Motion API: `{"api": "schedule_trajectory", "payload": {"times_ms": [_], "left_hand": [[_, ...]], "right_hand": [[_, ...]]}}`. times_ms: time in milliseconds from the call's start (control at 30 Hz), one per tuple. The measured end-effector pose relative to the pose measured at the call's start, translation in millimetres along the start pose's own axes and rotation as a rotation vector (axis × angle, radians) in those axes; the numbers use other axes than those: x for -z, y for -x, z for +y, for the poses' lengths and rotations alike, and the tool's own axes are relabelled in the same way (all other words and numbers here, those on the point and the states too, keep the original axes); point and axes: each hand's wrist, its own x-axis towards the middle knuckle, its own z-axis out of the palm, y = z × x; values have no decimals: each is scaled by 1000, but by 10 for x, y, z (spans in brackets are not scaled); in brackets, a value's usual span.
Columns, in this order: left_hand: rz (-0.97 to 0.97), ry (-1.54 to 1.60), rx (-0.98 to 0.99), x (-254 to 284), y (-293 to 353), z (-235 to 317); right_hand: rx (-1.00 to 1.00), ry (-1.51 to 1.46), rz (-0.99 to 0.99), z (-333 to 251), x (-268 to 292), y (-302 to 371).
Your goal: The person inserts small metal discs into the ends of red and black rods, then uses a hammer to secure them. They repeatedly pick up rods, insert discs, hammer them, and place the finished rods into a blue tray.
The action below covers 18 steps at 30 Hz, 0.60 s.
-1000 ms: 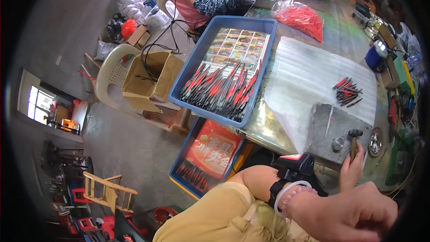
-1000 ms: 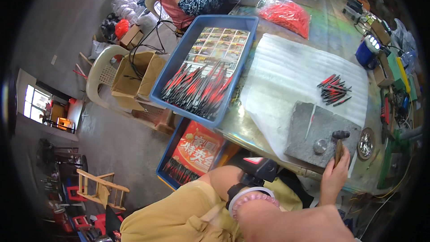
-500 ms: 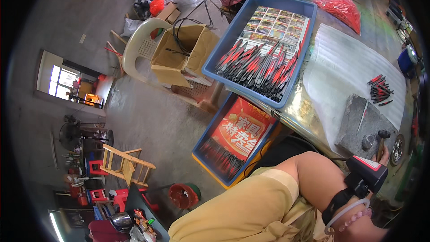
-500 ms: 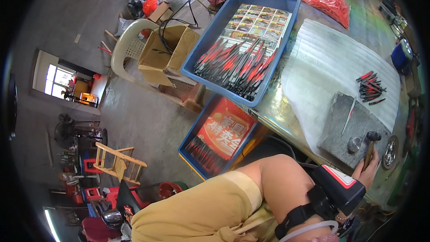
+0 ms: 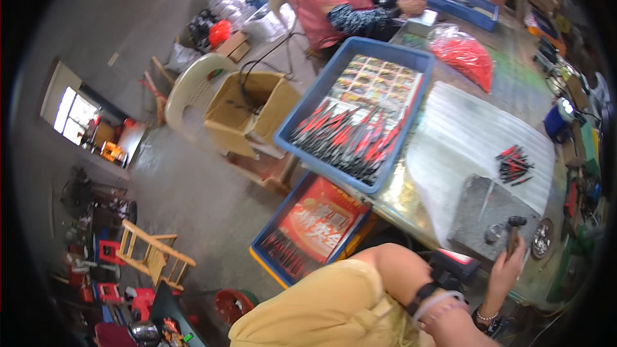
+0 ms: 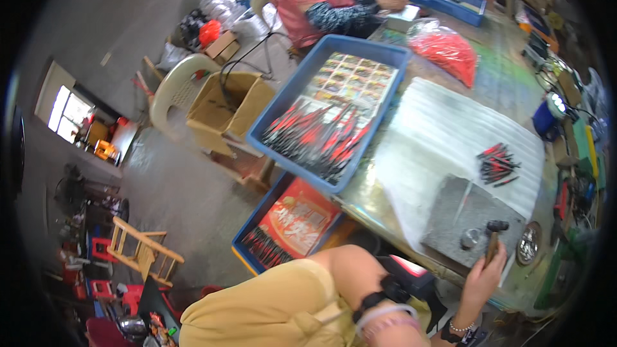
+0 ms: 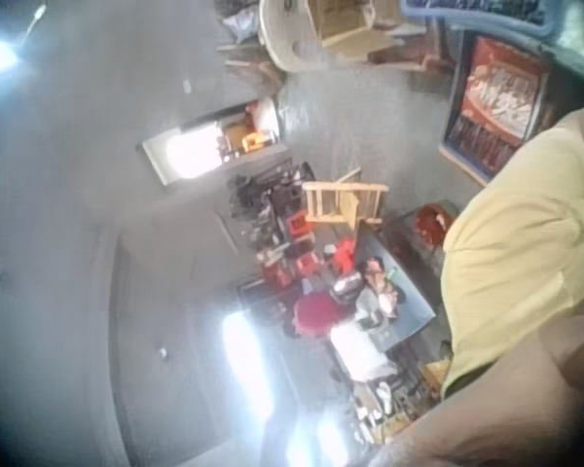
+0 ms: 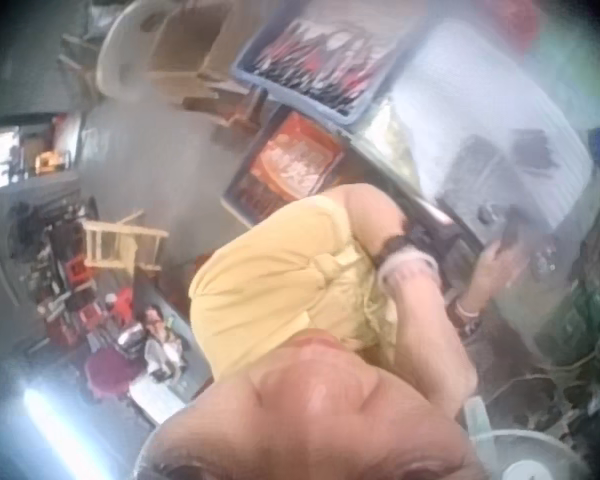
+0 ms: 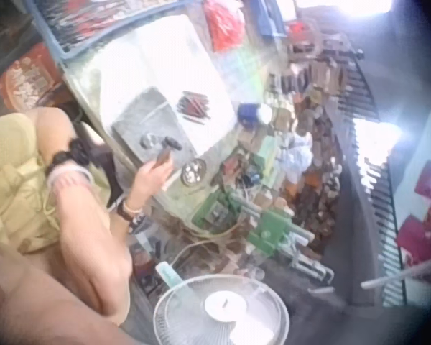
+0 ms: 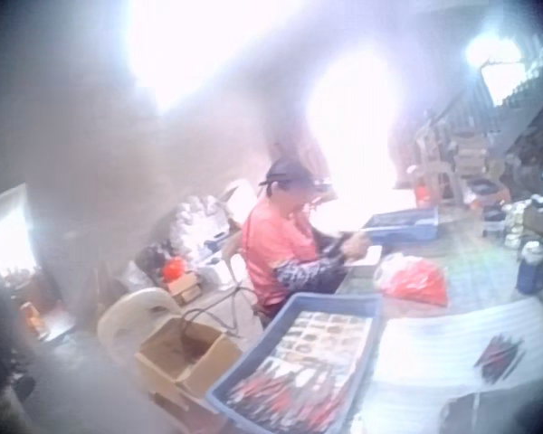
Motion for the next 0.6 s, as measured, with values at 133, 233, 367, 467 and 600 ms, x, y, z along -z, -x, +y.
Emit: {"api": "schedule_trajectory", "payload": {"times_ms": [133, 233, 367, 467, 600], "left_hand": [[-81, -118, 75, 152, 100, 51], [-175, -227, 105, 253, 146, 80], [-340, -400, 118, 369, 136, 74], [-439, -529, 126, 463, 129, 19], [-393, -768, 235, 756, 229, -63]], "right_hand": [[-39, 4, 32, -232, 63, -21], [-73, -16, 18, -351, 116, -50], [-77, -15, -27, -377, 174, -76], [-113, -149, -31, -315, 191, -95], [-294, -702, -9, -250, 236, -72]]}}
